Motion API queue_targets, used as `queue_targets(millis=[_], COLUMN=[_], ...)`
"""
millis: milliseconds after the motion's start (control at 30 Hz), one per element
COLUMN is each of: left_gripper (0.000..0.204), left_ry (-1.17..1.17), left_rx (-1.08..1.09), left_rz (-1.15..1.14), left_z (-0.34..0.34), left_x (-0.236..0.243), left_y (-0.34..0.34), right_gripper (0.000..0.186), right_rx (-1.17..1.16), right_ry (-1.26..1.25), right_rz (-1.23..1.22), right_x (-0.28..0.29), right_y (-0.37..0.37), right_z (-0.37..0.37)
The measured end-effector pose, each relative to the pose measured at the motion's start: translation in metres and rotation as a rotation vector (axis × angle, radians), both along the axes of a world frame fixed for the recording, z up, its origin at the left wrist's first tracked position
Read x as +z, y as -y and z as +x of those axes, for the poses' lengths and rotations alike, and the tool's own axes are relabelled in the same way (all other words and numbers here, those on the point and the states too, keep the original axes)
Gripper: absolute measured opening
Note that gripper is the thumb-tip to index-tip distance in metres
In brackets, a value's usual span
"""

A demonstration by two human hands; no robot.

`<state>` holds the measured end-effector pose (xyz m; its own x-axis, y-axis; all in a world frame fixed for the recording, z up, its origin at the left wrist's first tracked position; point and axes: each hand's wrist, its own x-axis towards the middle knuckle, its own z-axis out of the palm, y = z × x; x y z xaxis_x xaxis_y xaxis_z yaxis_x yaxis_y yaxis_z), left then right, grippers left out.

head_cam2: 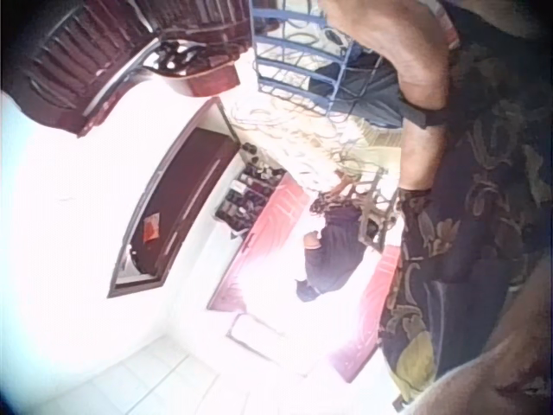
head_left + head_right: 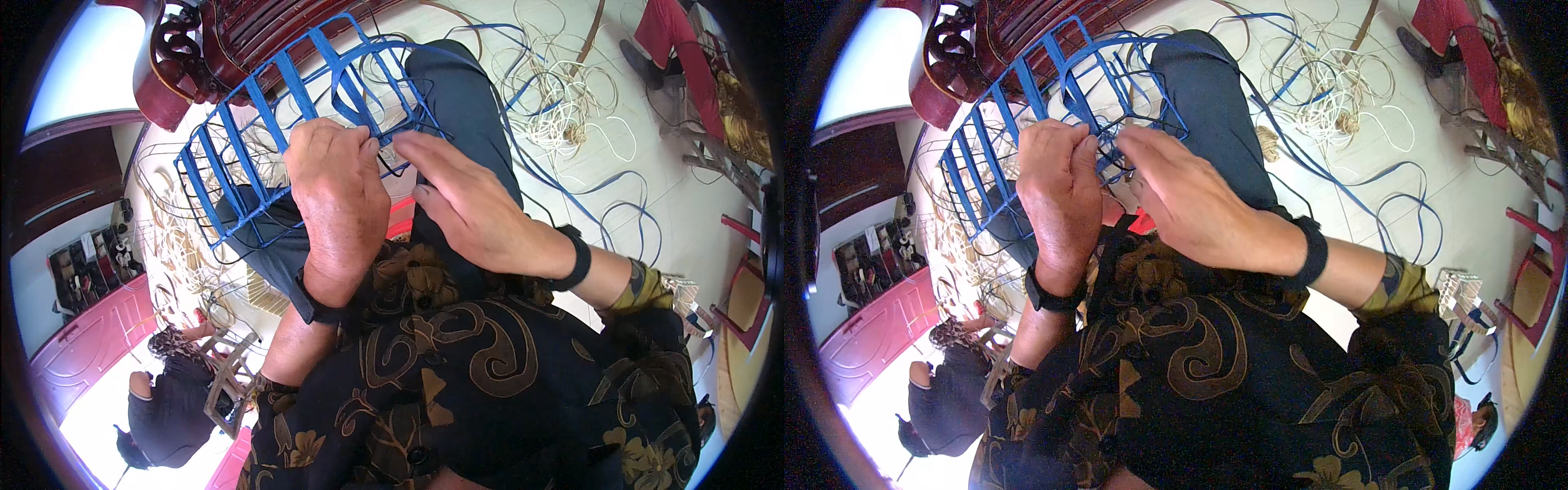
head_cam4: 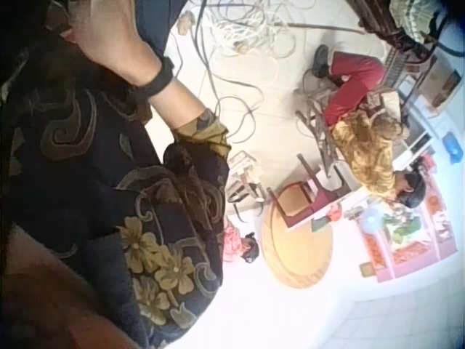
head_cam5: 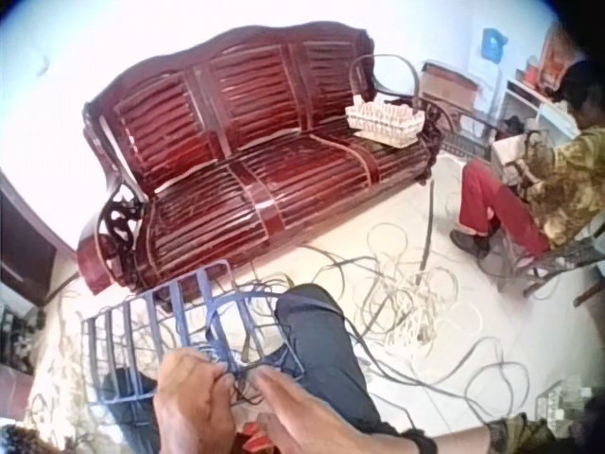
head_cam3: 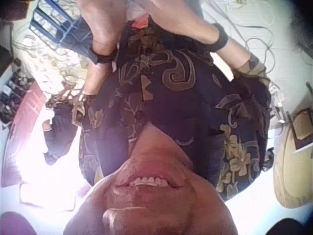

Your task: The person weaves blue plastic straps through a blue metal frame by hand to create a basket.

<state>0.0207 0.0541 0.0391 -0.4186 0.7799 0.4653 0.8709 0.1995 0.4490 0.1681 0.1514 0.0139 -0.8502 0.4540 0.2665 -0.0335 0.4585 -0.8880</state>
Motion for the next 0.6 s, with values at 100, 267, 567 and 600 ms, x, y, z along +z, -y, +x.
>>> queue_targets(millis=[100,267,567,600], left_gripper=[0.008,0.006,0.009,0.011], left_ry=[0.002,0.006,0.036,0.033], left_rx=[-0.023,0.005,-0.011,-0.003], left_rz=[-0.026,-0.038,-0.02,-0.016], left_z=[-0.001,-0.001,0.0,0.0], left_x=[0.005,0.006,0.005,0.004], left_y=[-0.002,-0.002,-0.003,-0.003], right_gripper=[0.046,0.044,0.03,0.031], right_rx=[0.031,0.18,0.087,0.046], right_ry=[0.034,-0.046,0.048,-0.008], right_rz=[-0.393,-0.859,-0.527,-0.5], right_x=[-0.013,-0.03,-0.055,-0.055], right_y=[0.0,-0.002,-0.013,-0.011], right_z=[-0.017,-0.048,-0.053,-0.054])
